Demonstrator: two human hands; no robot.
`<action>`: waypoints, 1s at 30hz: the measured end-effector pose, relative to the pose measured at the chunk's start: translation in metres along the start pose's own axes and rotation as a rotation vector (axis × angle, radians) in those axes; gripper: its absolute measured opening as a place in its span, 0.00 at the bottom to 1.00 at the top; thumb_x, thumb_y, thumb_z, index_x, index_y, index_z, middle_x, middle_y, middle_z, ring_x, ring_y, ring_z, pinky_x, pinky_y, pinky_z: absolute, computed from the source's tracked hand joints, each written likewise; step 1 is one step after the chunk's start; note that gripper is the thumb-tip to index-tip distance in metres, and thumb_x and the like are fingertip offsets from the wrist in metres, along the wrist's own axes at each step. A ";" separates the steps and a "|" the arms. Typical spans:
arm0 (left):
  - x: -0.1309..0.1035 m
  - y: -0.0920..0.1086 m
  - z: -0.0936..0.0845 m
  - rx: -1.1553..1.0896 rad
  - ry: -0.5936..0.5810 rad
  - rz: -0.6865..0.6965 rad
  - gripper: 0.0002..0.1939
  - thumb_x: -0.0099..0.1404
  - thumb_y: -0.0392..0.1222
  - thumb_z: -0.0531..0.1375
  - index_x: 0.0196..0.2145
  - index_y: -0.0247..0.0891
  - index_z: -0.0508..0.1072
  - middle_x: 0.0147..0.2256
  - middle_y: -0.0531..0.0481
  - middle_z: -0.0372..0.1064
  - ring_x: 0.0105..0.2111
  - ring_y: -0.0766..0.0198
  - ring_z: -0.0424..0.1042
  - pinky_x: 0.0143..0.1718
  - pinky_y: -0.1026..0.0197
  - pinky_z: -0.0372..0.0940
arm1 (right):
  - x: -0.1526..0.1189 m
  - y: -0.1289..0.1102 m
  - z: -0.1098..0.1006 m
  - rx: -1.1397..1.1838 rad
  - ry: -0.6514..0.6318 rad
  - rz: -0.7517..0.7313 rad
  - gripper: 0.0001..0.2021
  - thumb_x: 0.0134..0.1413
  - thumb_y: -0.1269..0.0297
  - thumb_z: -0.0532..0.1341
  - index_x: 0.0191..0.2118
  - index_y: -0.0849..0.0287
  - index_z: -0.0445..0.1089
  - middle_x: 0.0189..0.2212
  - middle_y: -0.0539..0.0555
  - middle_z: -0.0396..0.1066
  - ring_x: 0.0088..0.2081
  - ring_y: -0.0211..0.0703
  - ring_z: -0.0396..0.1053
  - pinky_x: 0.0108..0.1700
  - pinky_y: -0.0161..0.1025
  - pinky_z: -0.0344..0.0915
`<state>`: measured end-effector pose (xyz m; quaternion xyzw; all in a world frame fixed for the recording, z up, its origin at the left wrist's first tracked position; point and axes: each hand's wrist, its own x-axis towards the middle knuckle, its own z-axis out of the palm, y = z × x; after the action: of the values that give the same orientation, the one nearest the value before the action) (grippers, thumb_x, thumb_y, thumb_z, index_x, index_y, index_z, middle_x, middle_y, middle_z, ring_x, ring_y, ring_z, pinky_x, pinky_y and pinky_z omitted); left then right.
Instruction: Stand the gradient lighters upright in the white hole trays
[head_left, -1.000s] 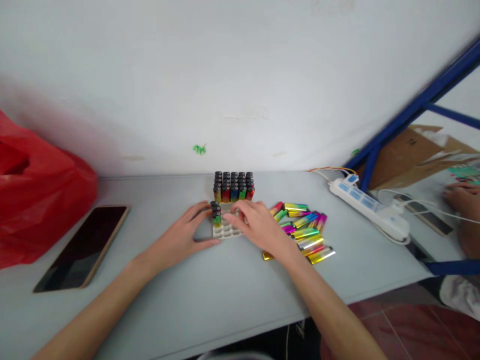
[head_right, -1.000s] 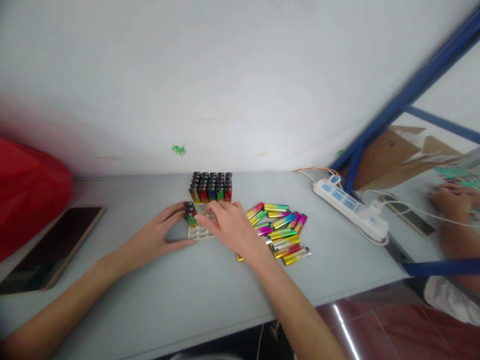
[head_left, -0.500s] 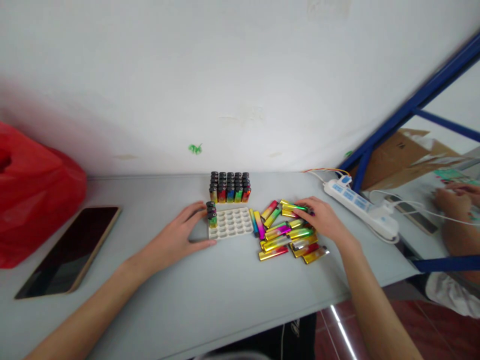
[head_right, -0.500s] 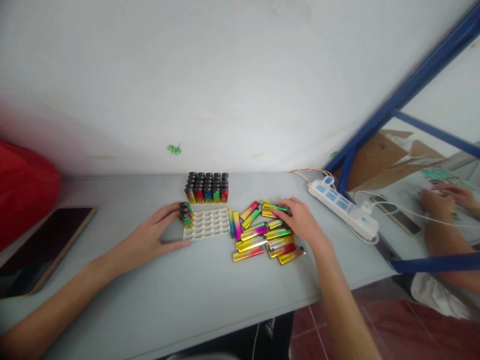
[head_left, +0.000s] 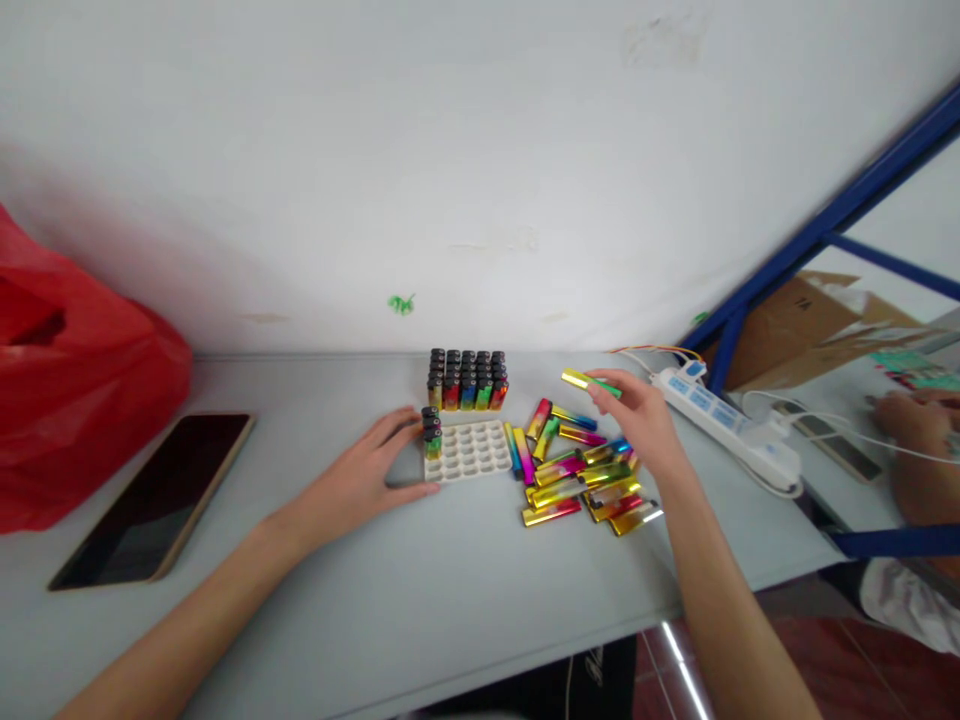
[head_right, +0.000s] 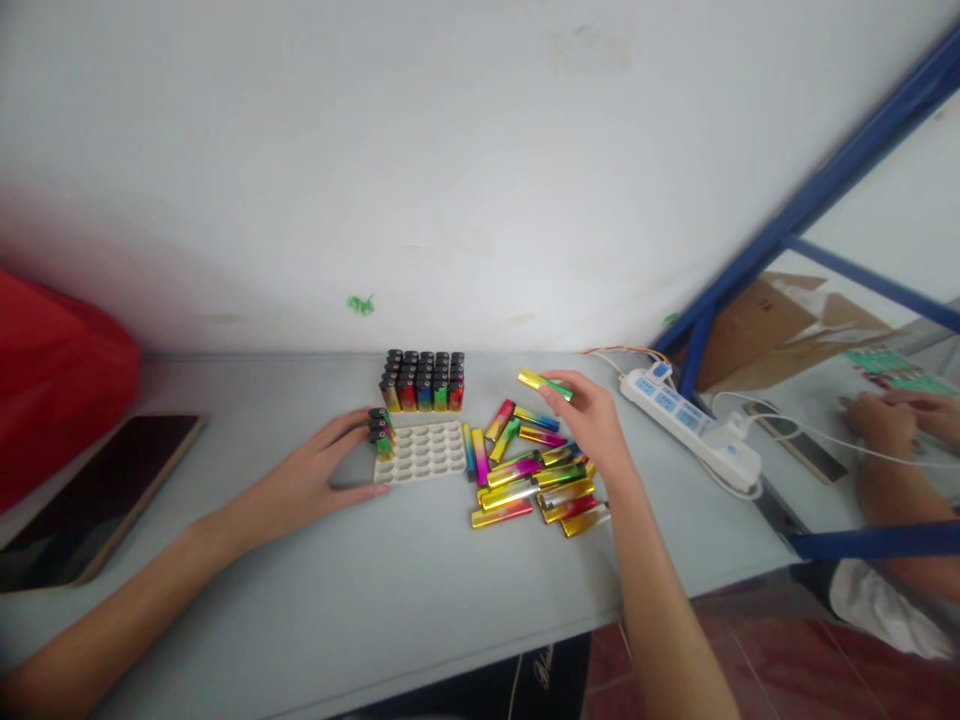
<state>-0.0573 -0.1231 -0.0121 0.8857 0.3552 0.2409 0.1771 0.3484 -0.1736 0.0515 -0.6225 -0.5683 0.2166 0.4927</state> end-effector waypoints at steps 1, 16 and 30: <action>0.000 0.000 0.000 -0.002 -0.002 -0.004 0.39 0.67 0.72 0.65 0.64 0.42 0.72 0.69 0.37 0.66 0.68 0.38 0.69 0.72 0.38 0.65 | 0.004 -0.007 0.008 0.078 0.015 0.000 0.18 0.59 0.47 0.70 0.46 0.56 0.81 0.35 0.52 0.78 0.32 0.43 0.70 0.38 0.43 0.70; -0.002 0.012 -0.007 -0.025 -0.040 -0.022 0.37 0.67 0.65 0.69 0.65 0.42 0.71 0.70 0.34 0.64 0.69 0.40 0.67 0.72 0.38 0.64 | -0.024 -0.073 0.135 0.573 -0.616 0.296 0.28 0.59 0.29 0.64 0.41 0.51 0.64 0.22 0.39 0.54 0.18 0.33 0.48 0.20 0.32 0.47; -0.001 0.012 -0.008 -0.022 -0.065 -0.021 0.38 0.68 0.65 0.68 0.66 0.40 0.69 0.70 0.33 0.62 0.70 0.40 0.65 0.73 0.39 0.62 | -0.041 -0.067 0.148 0.305 -0.398 0.371 0.27 0.68 0.48 0.50 0.17 0.52 0.53 0.13 0.46 0.51 0.18 0.37 0.49 0.23 0.38 0.47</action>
<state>-0.0560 -0.1308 0.0003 0.8871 0.3561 0.2142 0.2008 0.1822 -0.1662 0.0349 -0.5801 -0.4911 0.5030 0.4114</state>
